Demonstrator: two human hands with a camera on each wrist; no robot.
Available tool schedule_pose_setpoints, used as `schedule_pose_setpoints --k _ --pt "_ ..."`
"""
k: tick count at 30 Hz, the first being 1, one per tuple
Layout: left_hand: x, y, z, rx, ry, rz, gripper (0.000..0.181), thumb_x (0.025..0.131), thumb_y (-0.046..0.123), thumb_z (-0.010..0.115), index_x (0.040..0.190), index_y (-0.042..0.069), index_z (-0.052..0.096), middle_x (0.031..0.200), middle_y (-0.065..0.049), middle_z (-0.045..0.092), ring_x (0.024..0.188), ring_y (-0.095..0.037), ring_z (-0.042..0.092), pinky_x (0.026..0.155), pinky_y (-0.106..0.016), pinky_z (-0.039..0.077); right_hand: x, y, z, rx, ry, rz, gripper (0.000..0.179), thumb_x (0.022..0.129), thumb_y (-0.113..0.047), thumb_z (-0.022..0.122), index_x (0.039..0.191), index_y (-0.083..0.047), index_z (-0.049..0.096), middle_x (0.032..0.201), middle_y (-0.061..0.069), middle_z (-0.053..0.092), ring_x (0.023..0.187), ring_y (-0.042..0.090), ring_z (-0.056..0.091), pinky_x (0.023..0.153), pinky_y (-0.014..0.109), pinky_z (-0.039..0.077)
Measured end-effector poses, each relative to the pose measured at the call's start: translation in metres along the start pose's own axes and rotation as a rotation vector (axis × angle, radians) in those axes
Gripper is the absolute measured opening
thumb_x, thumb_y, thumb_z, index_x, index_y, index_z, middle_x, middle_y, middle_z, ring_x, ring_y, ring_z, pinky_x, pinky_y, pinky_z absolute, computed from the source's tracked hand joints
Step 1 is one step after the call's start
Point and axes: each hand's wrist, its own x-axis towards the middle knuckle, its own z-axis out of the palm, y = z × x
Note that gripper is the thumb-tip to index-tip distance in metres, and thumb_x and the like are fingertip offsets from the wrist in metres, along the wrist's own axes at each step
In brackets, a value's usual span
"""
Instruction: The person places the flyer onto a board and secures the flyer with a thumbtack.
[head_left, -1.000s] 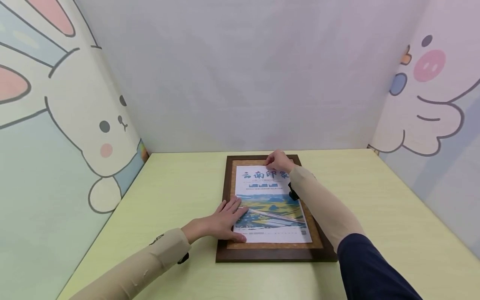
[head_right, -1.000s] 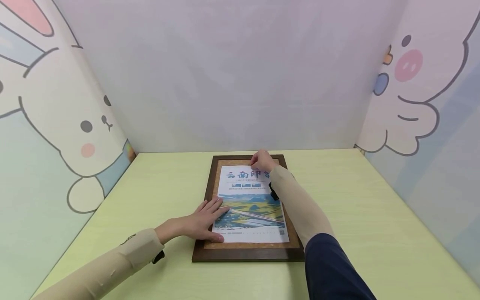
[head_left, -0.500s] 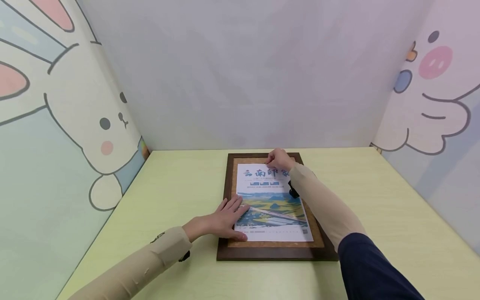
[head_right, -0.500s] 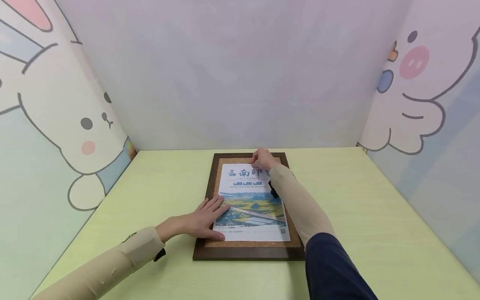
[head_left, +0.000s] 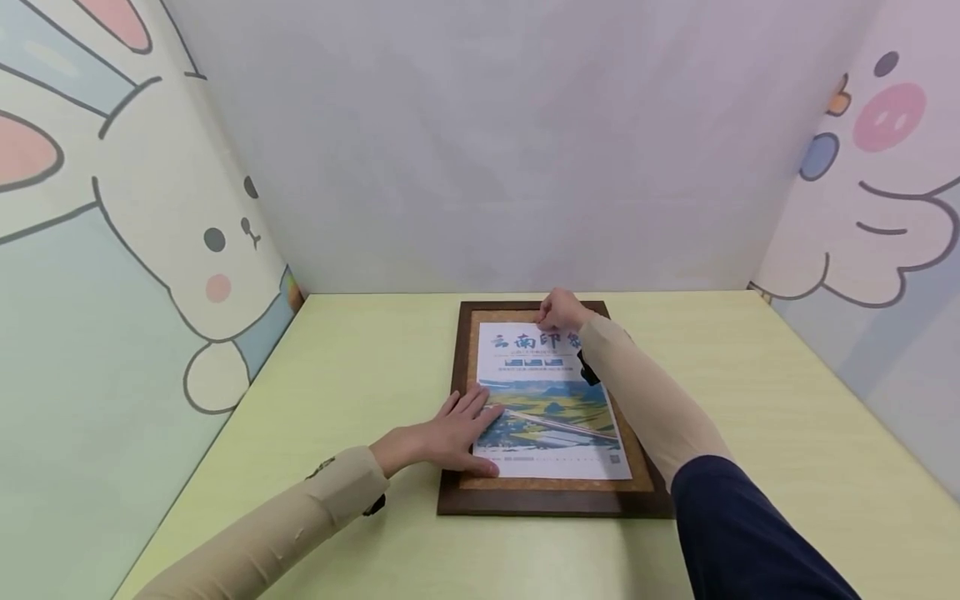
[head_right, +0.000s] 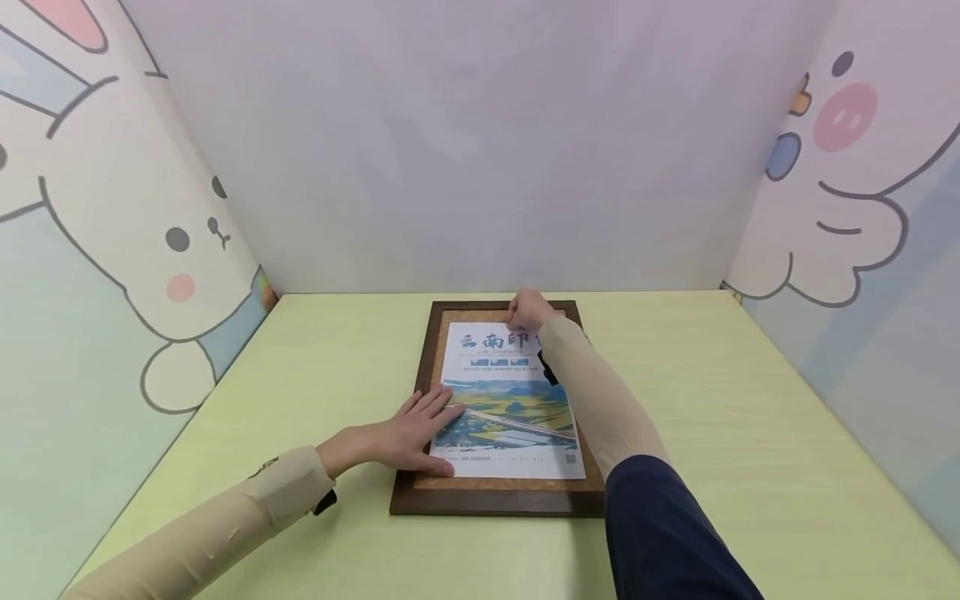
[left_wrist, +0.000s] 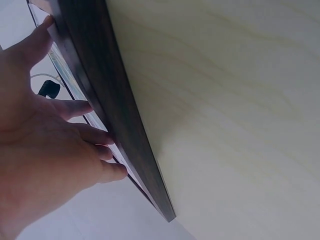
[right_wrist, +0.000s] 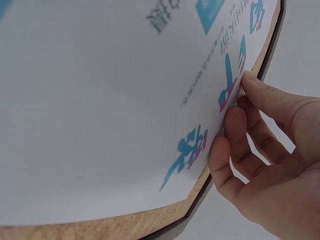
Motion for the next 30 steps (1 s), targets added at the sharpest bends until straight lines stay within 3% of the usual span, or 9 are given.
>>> schedule_pose_setpoints --k 10,20,25,30 --pt "0.002 -0.001 0.002 0.003 0.006 0.004 0.089 0.086 0.055 0.063 0.153 0.011 0.023 0.162 -0.019 0.008 0.151 -0.036 0.001 0.118 -0.060 0.005 0.009 0.005 -0.003 0.027 -0.034 0.068 0.004 0.086 -0.008 0.071 0.085 -0.005 0.073 0.099 0.011 0.070 0.086 0.022 0.060 0.083 0.031 0.046" --pt "0.001 -0.004 0.004 0.004 0.018 -0.010 0.089 0.086 0.056 0.063 0.153 0.012 0.024 0.162 -0.019 0.009 0.151 -0.036 0.002 0.118 -0.061 0.006 0.000 0.009 0.003 0.012 0.033 -0.038 0.013 0.089 -0.013 0.070 0.099 -0.007 0.073 0.097 0.012 0.069 0.081 0.021 0.058 0.072 0.028 0.044" --pt "-0.001 -0.003 0.004 -0.004 0.013 -0.012 0.089 0.086 0.056 0.063 0.153 0.013 0.023 0.162 -0.019 0.008 0.151 -0.037 0.001 0.118 -0.061 0.005 0.004 0.017 0.006 0.020 0.063 -0.059 0.011 0.090 -0.015 0.068 0.096 -0.007 0.074 0.094 0.011 0.070 0.077 0.020 0.057 0.067 0.027 0.043" --pt "0.000 -0.003 0.005 -0.005 0.020 -0.014 0.089 0.086 0.056 0.063 0.153 0.013 0.024 0.163 -0.018 0.008 0.151 -0.036 0.001 0.118 -0.060 0.005 0.003 0.016 0.007 0.015 0.089 -0.060 0.009 0.091 -0.014 0.066 0.091 -0.009 0.074 0.090 0.009 0.069 0.080 0.021 0.056 0.072 0.028 0.043"
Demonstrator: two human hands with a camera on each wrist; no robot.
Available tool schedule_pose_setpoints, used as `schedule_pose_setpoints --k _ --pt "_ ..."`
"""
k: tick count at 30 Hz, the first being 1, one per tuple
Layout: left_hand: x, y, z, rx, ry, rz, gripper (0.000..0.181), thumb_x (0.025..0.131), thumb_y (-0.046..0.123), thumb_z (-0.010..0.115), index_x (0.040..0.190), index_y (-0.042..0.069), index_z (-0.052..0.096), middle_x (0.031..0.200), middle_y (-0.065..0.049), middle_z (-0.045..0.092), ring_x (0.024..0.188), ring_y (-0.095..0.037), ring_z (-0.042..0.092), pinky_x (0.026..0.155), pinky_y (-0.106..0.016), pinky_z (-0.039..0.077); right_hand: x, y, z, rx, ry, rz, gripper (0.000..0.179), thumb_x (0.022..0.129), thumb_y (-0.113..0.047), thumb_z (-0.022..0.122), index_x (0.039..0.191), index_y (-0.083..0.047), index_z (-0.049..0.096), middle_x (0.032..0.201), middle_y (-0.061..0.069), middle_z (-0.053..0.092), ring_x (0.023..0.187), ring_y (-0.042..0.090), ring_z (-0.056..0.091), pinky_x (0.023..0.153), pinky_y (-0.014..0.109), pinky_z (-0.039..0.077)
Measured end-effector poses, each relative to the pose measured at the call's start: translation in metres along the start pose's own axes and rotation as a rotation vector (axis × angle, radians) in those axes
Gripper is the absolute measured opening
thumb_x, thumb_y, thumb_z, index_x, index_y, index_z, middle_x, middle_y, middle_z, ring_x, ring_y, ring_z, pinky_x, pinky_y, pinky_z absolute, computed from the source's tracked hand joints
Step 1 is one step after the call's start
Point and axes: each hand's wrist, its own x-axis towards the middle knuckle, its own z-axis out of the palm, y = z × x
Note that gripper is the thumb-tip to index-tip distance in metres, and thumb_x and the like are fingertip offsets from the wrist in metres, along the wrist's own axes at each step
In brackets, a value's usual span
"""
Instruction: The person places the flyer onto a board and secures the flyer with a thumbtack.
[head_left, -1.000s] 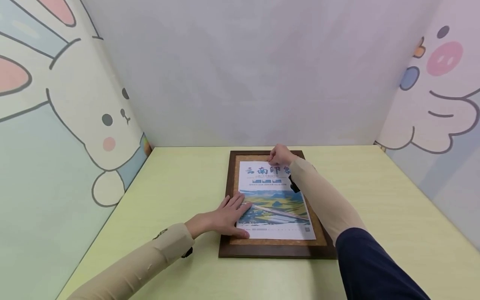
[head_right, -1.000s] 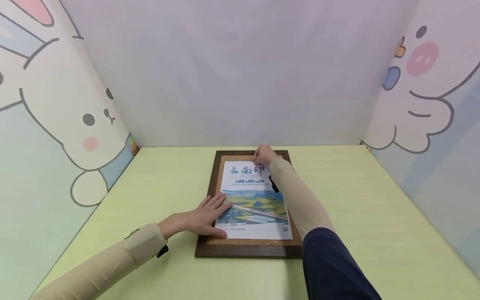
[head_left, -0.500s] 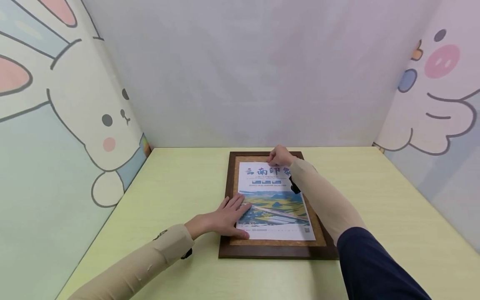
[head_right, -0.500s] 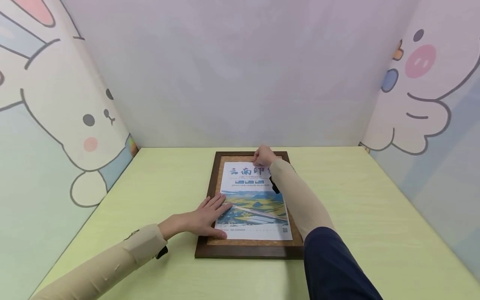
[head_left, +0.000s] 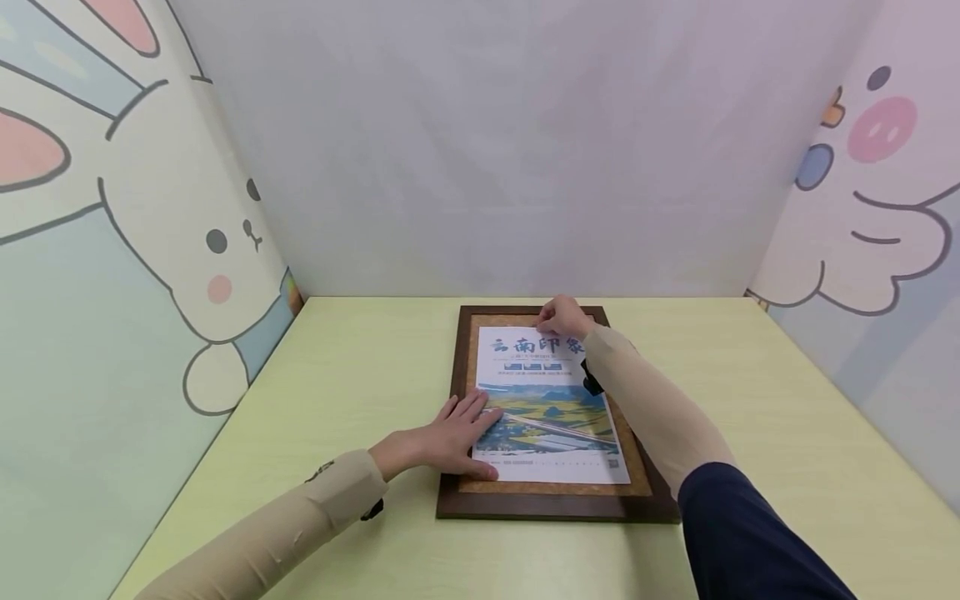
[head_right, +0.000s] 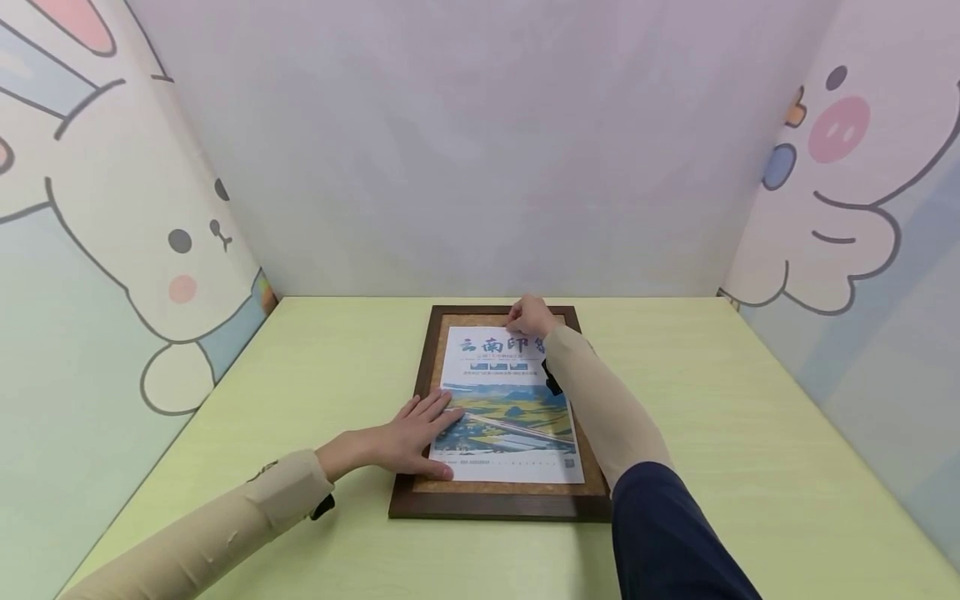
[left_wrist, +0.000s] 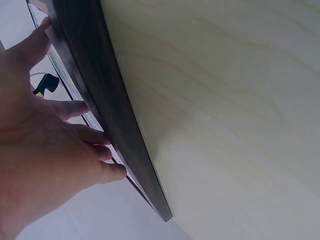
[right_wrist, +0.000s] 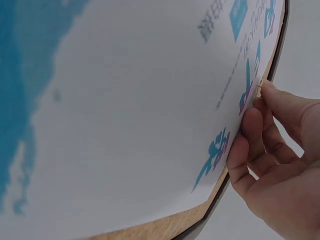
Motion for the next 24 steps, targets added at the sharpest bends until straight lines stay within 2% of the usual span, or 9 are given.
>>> schedule_pose_setpoints --k 7,13,20,24 --pt "0.001 0.002 0.000 0.000 0.000 0.012 0.088 0.086 0.056 0.063 0.153 0.014 0.024 0.163 -0.018 0.008 0.151 -0.036 0.001 0.118 -0.060 0.005 -0.015 -0.008 0.000 -0.005 0.017 0.044 0.011 0.093 -0.012 0.063 0.092 -0.007 0.072 0.093 0.010 0.065 0.084 0.023 0.056 0.077 0.030 0.044" --pt "0.001 0.006 -0.002 0.007 -0.002 0.030 0.089 0.086 0.056 0.063 0.153 0.012 0.023 0.162 -0.019 0.008 0.151 -0.037 0.001 0.118 -0.061 0.004 -0.016 -0.004 -0.003 0.010 0.021 0.081 0.011 0.094 -0.015 0.063 0.093 -0.008 0.072 0.096 0.010 0.066 0.086 0.023 0.057 0.079 0.030 0.045" --pt "0.002 0.004 -0.008 0.036 0.012 0.028 0.088 0.084 0.056 0.065 0.151 0.013 0.029 0.161 -0.019 0.014 0.151 -0.037 0.006 0.119 -0.060 0.005 -0.014 -0.006 -0.005 -0.006 0.031 0.057 0.014 0.094 -0.015 0.062 0.096 -0.008 0.074 0.096 0.010 0.068 0.085 0.022 0.057 0.079 0.031 0.045" --pt "0.003 -0.001 -0.015 0.012 0.042 0.017 0.078 0.087 0.055 0.063 0.148 0.014 0.037 0.160 -0.019 0.018 0.150 -0.038 0.008 0.119 -0.060 0.006 -0.019 -0.018 -0.009 -0.048 0.040 -0.019 0.018 0.096 -0.016 0.060 0.103 -0.004 0.071 0.101 0.013 0.068 0.088 0.024 0.057 0.080 0.034 0.047"
